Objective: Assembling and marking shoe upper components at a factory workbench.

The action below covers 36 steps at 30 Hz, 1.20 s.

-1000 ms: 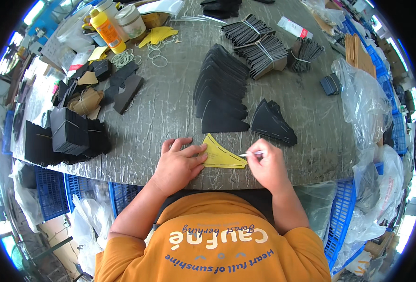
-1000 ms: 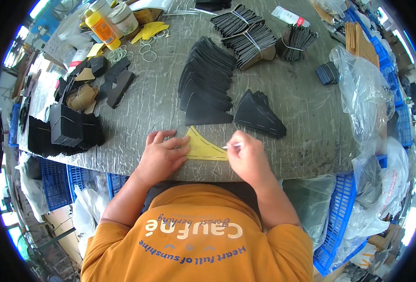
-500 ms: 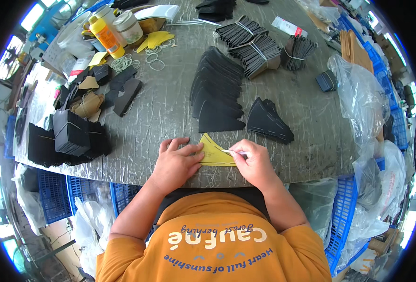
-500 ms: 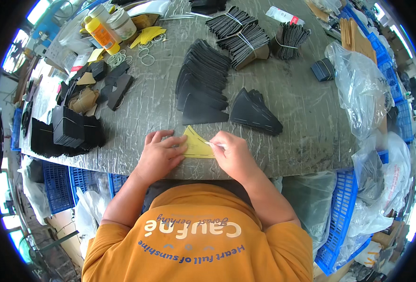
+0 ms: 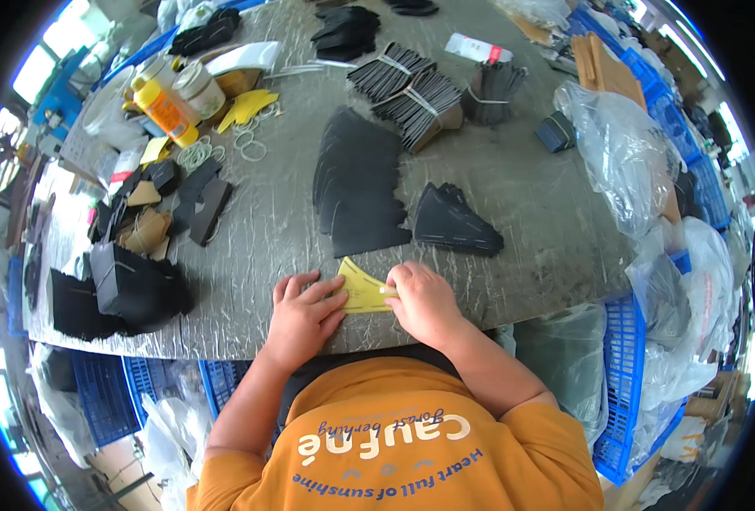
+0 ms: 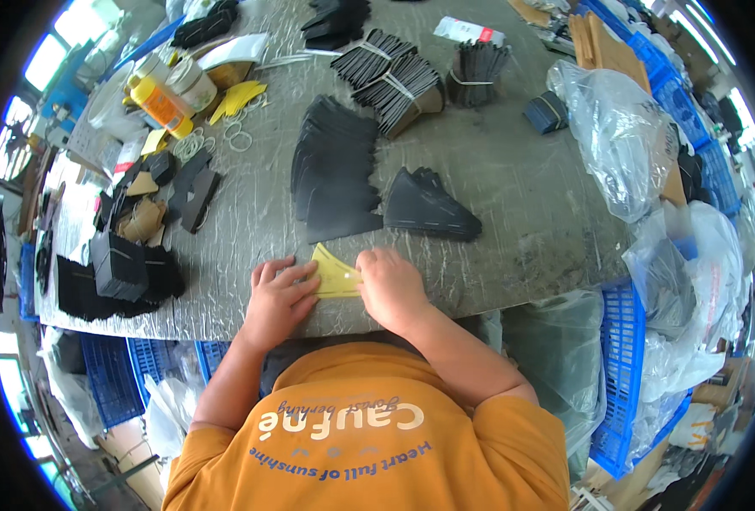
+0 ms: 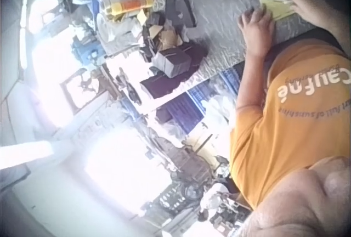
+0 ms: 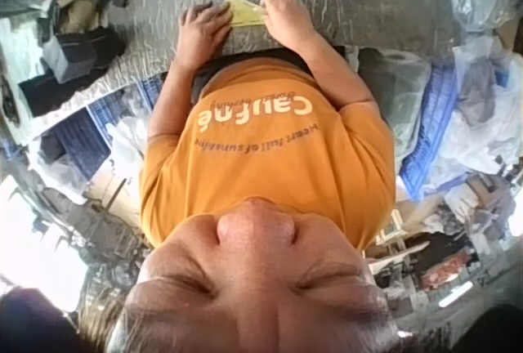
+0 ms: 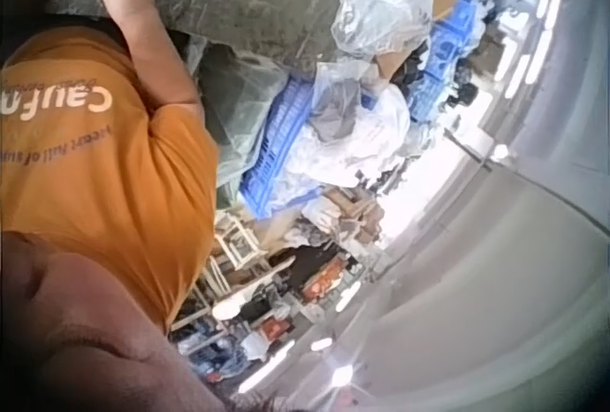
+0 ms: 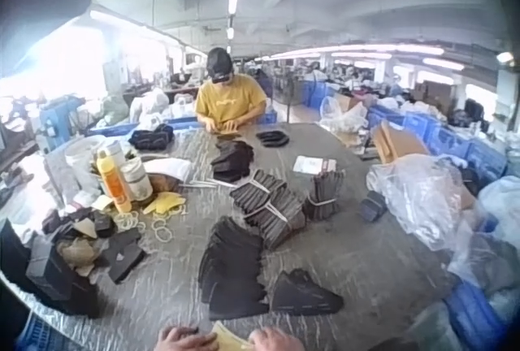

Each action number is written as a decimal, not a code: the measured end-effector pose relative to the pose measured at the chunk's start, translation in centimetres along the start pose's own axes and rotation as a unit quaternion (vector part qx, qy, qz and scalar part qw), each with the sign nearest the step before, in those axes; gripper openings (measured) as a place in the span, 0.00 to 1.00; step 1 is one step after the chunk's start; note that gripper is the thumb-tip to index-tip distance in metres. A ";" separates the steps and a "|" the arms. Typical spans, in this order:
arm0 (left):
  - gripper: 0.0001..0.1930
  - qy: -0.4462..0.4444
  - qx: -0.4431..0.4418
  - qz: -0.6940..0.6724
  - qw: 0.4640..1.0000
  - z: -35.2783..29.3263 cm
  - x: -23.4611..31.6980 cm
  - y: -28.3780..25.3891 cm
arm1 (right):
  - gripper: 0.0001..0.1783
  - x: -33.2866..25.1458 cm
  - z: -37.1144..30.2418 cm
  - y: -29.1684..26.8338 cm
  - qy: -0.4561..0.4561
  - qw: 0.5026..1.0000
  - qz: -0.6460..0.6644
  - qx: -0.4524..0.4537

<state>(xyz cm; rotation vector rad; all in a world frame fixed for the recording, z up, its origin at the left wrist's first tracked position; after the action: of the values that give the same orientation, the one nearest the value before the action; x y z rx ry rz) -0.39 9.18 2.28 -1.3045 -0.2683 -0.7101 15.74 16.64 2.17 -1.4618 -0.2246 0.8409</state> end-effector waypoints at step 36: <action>0.29 0.191 0.094 -0.038 0.976 17.6 13.7 2.1 | 0.08 23.8 -3.4 -3.6 0.354 0.762 0.456 0.294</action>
<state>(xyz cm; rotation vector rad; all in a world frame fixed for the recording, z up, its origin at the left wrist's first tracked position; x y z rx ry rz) 14.94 21.44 13.01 -0.9594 -0.0707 -0.9603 35.87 29.12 -3.27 -1.1193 1.3253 0.9060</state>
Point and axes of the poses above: each hand's wrist, its own z-axis towards the middle knuckle, its own y-axis out of the palm, x = y × z, the point moved 8 cm from there along z, towards the middle knuckle, and after that the axes turned 14 degrees about -z, right-handed, at the moved point
